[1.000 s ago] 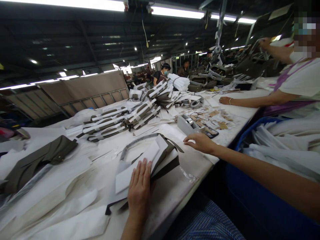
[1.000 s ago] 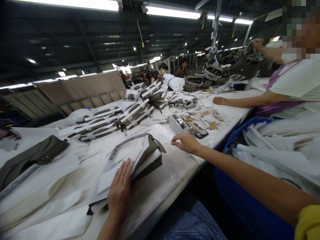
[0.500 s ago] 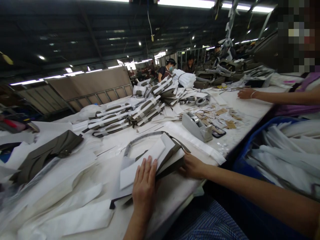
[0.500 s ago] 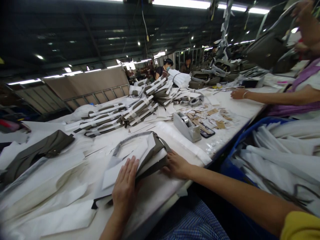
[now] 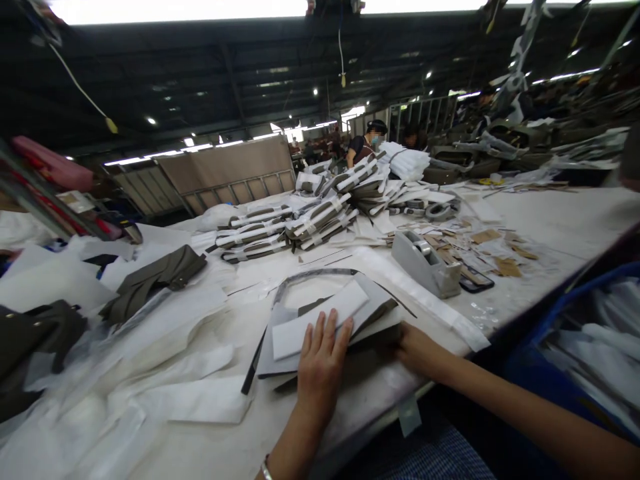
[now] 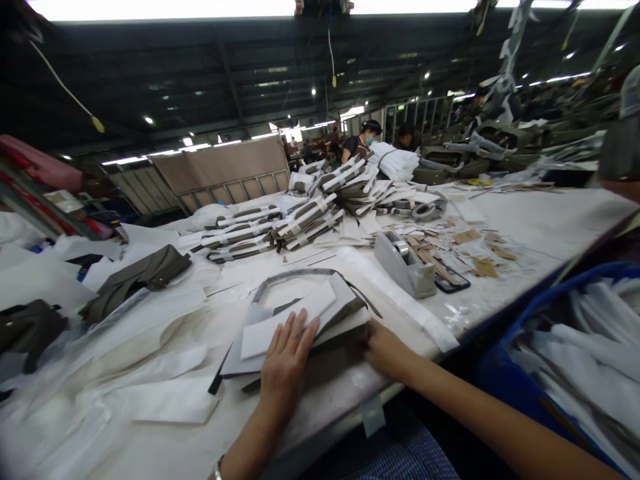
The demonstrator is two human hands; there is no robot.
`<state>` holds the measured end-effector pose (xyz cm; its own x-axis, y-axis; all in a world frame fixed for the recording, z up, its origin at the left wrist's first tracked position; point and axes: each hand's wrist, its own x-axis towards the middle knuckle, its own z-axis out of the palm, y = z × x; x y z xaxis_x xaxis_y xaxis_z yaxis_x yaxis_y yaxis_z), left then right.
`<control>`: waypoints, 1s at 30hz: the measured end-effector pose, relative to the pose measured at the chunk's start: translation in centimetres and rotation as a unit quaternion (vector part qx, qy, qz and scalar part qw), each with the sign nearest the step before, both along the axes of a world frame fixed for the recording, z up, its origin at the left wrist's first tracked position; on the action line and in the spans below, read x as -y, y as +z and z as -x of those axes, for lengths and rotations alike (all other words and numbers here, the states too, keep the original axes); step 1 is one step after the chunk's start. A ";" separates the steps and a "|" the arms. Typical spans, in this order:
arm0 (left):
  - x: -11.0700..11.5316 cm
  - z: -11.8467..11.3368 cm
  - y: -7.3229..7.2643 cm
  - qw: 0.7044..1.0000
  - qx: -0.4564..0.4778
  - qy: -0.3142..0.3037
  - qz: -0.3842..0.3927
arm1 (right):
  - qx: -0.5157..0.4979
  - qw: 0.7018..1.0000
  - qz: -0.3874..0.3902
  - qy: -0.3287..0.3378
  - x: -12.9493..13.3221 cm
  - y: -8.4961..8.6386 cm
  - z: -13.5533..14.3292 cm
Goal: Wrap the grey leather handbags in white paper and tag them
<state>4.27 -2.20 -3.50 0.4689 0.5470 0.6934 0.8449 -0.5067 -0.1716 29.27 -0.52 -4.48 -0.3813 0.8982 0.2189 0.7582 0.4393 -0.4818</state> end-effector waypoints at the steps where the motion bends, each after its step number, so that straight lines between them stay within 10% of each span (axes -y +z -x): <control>1: 0.0 -0.1 -0.2 1.000 -0.003 -0.001 -0.001 | 0.008 1.000 0.001 0.000 1.0 0.5 -1.1; 6: 0.3 -1.2 -0.8 1.000 -0.018 0.003 0.003 | -0.014 0.985 -0.160 -0.056 4.6 5.2 -4.4; 10: 0.9 -1.8 -0.7 0.999 -0.032 0.000 0.009 | 0.034 0.961 -0.274 0.030 3.7 7.7 -2.8; 17: 2.2 -1.8 -1.2 0.998 -0.061 -0.019 0.016 | 0.105 0.968 -0.158 0.165 0.5 5.9 -0.8; 24: 1.9 -2.0 -1.6 0.997 -0.069 -0.014 0.019 | 0.156 0.987 0.009 0.045 -7.7 9.4 3.2; 30: 2.5 -1.9 -1.5 0.998 -0.055 -0.008 -0.006 | 0.232 0.967 0.098 -0.035 -15.5 6.7 7.1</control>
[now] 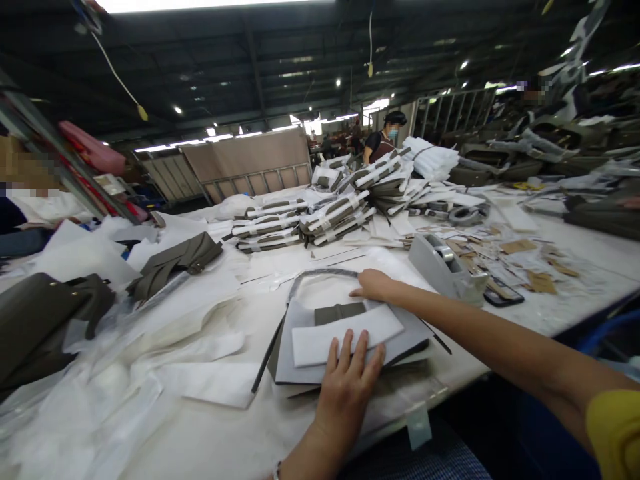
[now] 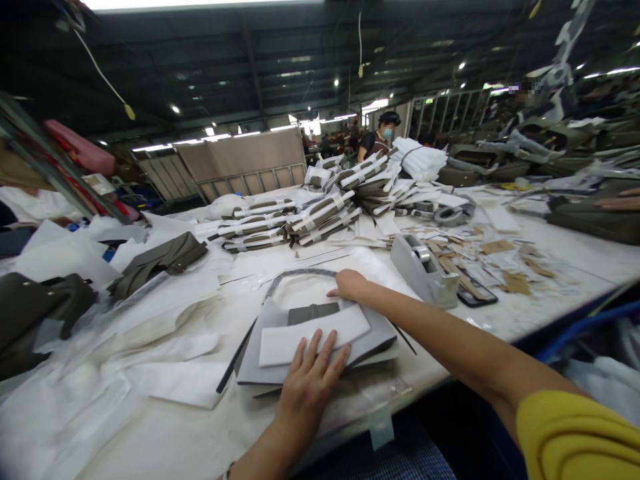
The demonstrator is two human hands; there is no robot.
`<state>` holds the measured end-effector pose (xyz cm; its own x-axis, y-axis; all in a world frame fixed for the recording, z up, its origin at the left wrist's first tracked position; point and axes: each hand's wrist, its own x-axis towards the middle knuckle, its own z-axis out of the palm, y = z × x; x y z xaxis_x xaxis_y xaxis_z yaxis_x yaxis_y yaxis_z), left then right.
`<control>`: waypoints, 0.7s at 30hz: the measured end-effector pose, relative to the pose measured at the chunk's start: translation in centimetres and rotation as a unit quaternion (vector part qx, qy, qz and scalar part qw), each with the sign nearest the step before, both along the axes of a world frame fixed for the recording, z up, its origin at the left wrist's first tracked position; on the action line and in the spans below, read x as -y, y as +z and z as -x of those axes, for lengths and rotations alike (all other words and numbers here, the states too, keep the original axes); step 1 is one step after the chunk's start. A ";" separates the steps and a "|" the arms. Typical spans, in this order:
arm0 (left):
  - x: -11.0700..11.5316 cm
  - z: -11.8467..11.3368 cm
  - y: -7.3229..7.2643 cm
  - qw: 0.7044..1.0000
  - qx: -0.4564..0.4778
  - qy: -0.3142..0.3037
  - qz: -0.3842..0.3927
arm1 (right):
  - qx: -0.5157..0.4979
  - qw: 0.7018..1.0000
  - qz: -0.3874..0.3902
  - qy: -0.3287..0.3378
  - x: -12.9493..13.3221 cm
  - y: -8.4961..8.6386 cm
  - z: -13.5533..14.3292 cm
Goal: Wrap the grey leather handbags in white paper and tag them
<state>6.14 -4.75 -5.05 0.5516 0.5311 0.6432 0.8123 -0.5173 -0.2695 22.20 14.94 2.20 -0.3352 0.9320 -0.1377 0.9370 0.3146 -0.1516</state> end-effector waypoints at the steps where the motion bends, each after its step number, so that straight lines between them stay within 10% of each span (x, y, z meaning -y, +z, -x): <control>1: 0.2 0.1 0.0 1.000 0.003 0.001 -0.003 | 0.005 1.000 0.007 -0.012 -0.4 -0.4 0.3; 21: 0.4 -0.1 -0.4 0.999 0.045 0.006 -0.021 | -0.237 0.949 0.190 -0.083 -1.4 -1.9 -0.8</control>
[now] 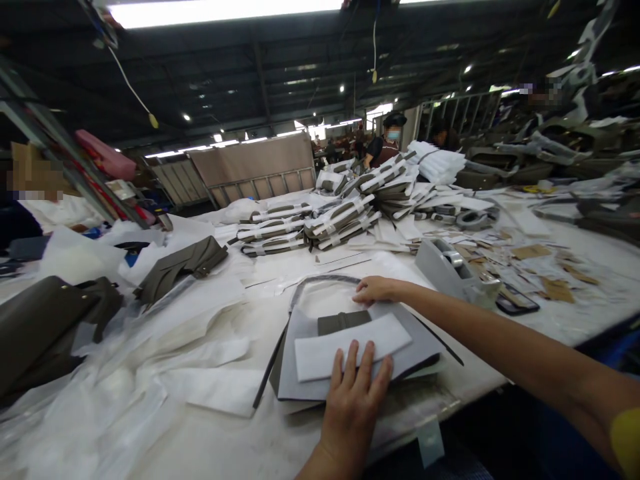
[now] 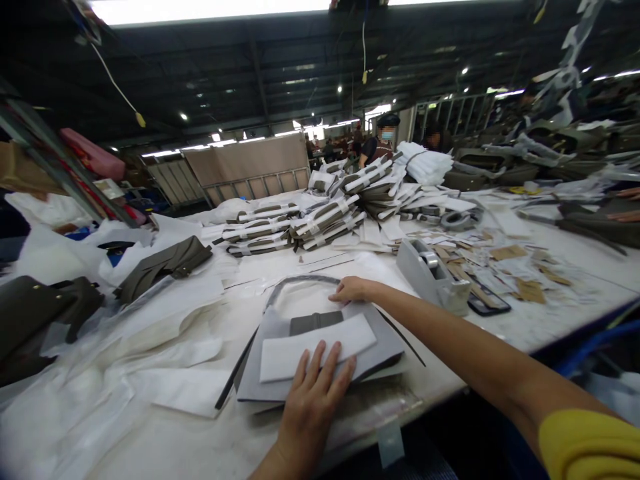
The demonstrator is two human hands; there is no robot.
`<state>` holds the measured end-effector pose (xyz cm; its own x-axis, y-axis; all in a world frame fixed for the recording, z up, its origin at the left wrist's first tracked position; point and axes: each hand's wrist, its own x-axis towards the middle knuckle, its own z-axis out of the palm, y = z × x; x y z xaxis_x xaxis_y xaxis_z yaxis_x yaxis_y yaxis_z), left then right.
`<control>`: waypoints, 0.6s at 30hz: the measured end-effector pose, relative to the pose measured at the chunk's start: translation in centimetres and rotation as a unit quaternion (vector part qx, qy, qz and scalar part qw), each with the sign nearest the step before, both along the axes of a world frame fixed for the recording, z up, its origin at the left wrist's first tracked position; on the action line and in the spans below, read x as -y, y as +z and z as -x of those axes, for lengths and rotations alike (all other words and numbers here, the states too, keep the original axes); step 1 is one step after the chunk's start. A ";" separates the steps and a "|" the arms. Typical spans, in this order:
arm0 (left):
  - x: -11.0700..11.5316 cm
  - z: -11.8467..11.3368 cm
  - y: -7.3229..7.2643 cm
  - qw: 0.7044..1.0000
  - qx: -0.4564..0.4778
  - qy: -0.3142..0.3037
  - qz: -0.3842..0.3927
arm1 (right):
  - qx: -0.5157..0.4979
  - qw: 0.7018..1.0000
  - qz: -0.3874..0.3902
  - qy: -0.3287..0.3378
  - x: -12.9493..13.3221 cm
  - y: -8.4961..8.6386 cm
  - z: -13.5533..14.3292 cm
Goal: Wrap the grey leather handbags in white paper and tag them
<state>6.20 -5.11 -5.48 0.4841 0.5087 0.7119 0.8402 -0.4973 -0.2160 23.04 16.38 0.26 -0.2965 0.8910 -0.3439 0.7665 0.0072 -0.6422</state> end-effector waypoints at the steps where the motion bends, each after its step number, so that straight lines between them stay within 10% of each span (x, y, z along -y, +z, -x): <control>1: 0.0 0.0 0.0 1.000 -0.001 0.000 0.002 | -0.031 0.999 0.009 -0.009 0.0 -0.1 0.0; 13: 0.0 0.1 0.4 1.000 -0.006 -0.003 0.011 | -0.356 0.933 -0.044 -0.007 5.8 4.9 -2.3; 18: 0.1 0.1 0.2 0.999 -0.014 0.004 0.038 | -0.293 0.948 -0.116 0.048 11.0 5.5 -4.5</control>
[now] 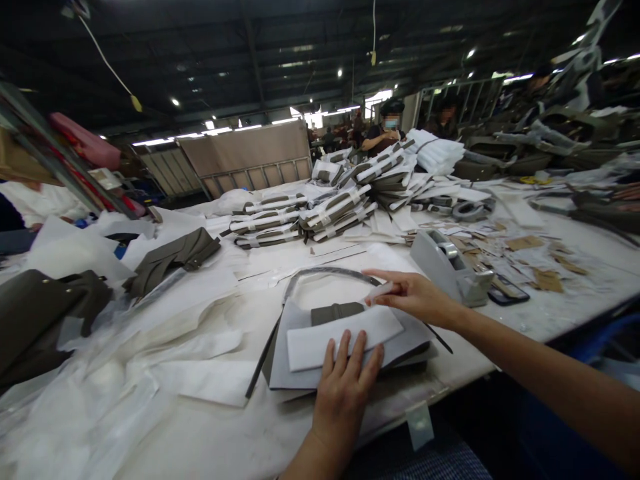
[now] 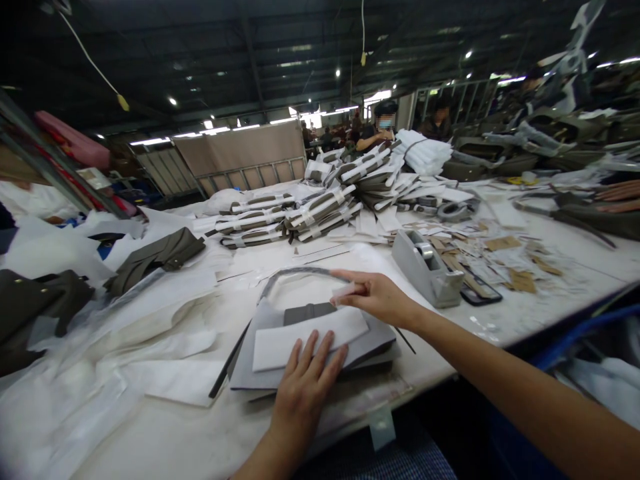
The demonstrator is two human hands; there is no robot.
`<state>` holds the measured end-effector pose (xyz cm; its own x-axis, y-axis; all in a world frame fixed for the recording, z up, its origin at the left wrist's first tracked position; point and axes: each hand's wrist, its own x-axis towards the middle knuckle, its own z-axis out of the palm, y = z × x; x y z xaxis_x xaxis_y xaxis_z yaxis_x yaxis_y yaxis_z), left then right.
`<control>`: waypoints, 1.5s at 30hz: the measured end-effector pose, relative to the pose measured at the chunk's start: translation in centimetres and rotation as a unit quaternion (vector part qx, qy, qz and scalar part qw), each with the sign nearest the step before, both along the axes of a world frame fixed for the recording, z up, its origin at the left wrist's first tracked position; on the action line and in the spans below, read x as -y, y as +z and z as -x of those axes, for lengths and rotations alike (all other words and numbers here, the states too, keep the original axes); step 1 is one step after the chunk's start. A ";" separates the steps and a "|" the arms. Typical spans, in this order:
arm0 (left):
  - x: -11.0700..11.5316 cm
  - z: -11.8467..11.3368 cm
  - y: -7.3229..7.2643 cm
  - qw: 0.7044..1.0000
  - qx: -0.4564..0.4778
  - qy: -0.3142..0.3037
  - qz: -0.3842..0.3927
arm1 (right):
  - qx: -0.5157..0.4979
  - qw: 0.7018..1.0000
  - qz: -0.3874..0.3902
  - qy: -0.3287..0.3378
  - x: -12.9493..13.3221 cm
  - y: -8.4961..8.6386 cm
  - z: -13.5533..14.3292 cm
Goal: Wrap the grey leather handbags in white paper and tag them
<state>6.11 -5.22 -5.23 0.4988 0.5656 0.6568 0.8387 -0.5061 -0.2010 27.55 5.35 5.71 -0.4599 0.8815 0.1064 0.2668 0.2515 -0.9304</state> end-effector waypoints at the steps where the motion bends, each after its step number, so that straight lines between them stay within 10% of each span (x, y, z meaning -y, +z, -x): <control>1: 0.0 0.0 0.0 1.000 -0.002 0.002 0.006 | 0.030 0.999 -0.031 0.007 0.9 -0.4 -0.5; 10: -1.2 0.5 1.2 0.997 -0.043 0.019 0.057 | 0.098 0.938 -0.321 0.080 5.5 -5.6 -3.1; 25: -0.4 -1.6 2.9 0.988 -0.072 0.068 0.116 | 0.126 0.843 -0.521 0.055 7.4 -8.8 -3.8; 34: -0.6 -1.6 2.1 0.990 -0.061 0.064 0.110 | 0.174 0.904 -0.389 0.031 2.6 -2.1 -0.7; 39: -0.8 -1.6 1.6 0.992 -0.057 0.066 0.094 | 0.433 0.836 -0.327 0.085 -3.1 -3.2 3.1; 45: -0.9 -1.5 1.6 0.993 -0.050 0.064 0.082 | 0.490 0.812 -0.312 0.060 -3.7 -4.6 4.0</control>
